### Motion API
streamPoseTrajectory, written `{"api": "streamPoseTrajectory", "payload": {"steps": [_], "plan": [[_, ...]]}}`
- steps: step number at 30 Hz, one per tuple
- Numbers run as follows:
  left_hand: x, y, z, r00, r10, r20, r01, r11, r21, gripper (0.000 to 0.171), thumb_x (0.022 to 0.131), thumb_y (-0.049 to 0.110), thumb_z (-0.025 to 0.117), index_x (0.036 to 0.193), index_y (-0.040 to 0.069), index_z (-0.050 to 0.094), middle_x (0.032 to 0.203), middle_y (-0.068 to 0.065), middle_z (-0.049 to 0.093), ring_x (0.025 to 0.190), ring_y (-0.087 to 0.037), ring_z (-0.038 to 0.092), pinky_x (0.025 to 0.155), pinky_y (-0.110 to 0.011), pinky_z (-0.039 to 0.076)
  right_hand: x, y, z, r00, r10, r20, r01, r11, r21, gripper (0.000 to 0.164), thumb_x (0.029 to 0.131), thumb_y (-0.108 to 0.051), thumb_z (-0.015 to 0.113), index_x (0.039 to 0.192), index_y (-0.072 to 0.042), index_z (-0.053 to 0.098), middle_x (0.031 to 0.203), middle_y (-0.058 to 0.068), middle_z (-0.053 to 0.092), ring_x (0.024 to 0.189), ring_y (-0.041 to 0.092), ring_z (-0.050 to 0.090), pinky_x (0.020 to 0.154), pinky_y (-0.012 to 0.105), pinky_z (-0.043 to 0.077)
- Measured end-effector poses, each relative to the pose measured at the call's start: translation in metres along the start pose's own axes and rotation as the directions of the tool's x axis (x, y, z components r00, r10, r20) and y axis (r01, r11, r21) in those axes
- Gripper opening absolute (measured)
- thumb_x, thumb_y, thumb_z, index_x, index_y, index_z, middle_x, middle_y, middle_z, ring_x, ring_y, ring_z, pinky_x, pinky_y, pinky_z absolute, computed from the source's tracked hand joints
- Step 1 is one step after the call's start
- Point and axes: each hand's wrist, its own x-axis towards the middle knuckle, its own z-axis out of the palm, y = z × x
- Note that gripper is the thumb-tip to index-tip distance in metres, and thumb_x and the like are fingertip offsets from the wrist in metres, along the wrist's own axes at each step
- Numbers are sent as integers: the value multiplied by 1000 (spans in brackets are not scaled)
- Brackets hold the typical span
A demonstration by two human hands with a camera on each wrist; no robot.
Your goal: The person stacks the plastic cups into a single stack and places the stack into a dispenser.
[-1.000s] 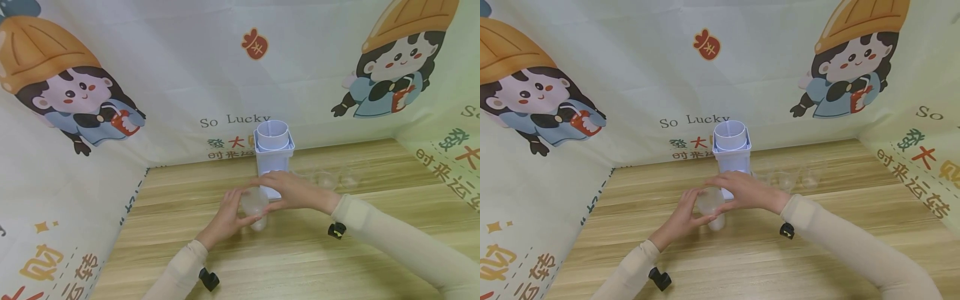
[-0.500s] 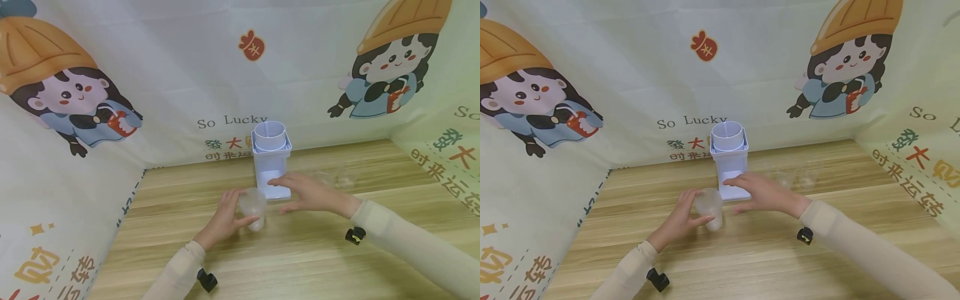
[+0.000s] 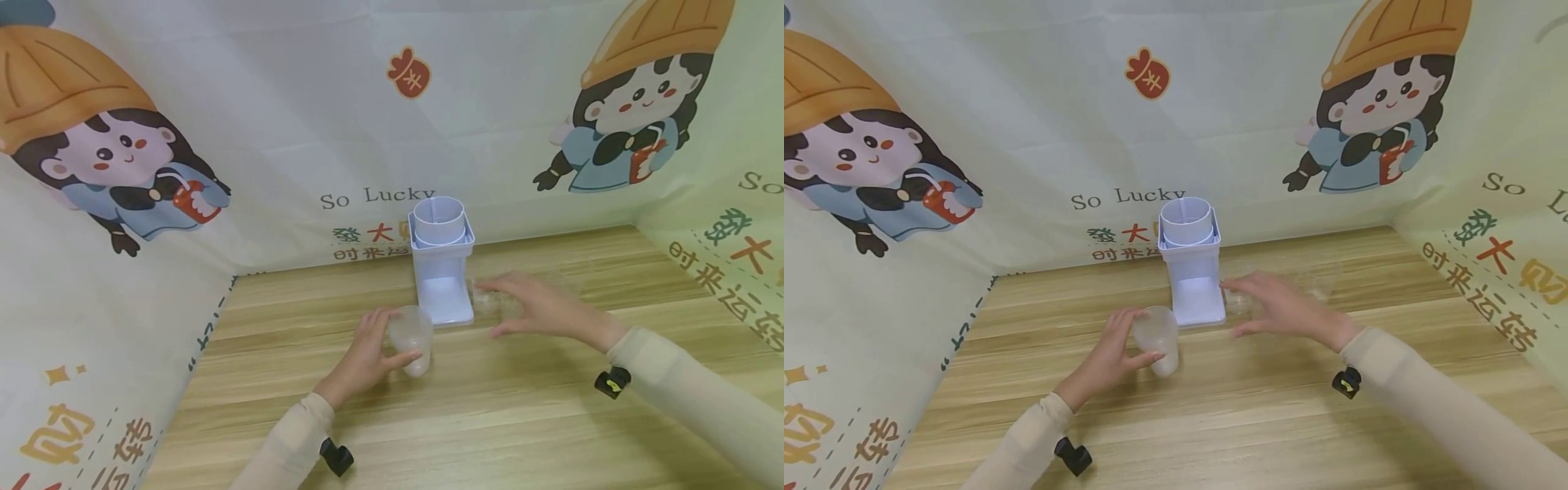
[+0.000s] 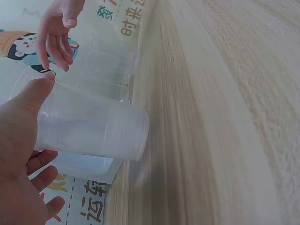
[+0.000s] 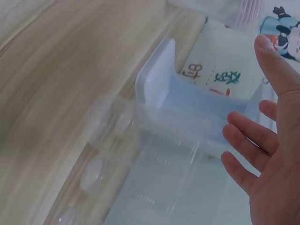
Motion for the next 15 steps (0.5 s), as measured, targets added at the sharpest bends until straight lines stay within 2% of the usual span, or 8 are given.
{"api": "streamPoseTrajectory", "payload": {"steps": [7, 15], "plan": [[0, 0, -1, 1000, 6, 0, -6, 1000, 1, 75, 80, 40, 81, 138, 8, 45, 141, -12, 50, 135, -34, 38, 111, -56, 36, -6, 19, -10, 999, 38, -7, -39, 998, -46, 79, 73, -39, 85, 137, -5, 56, 135, 14, 63, 120, 34, 61, 102, 52, 49], [1, -3, 1, 1000, 16, -6, -16, 1000, 10, 76, 79, 39, 82, 138, 8, 45, 138, -12, 52, 132, -32, 40, 110, -55, 39, -10, 30, -18, 993, 114, 29, -112, 992, -57, 80, 75, -39, 85, 140, -6, 53, 135, 15, 63, 122, 36, 59, 103, 54, 47]]}}
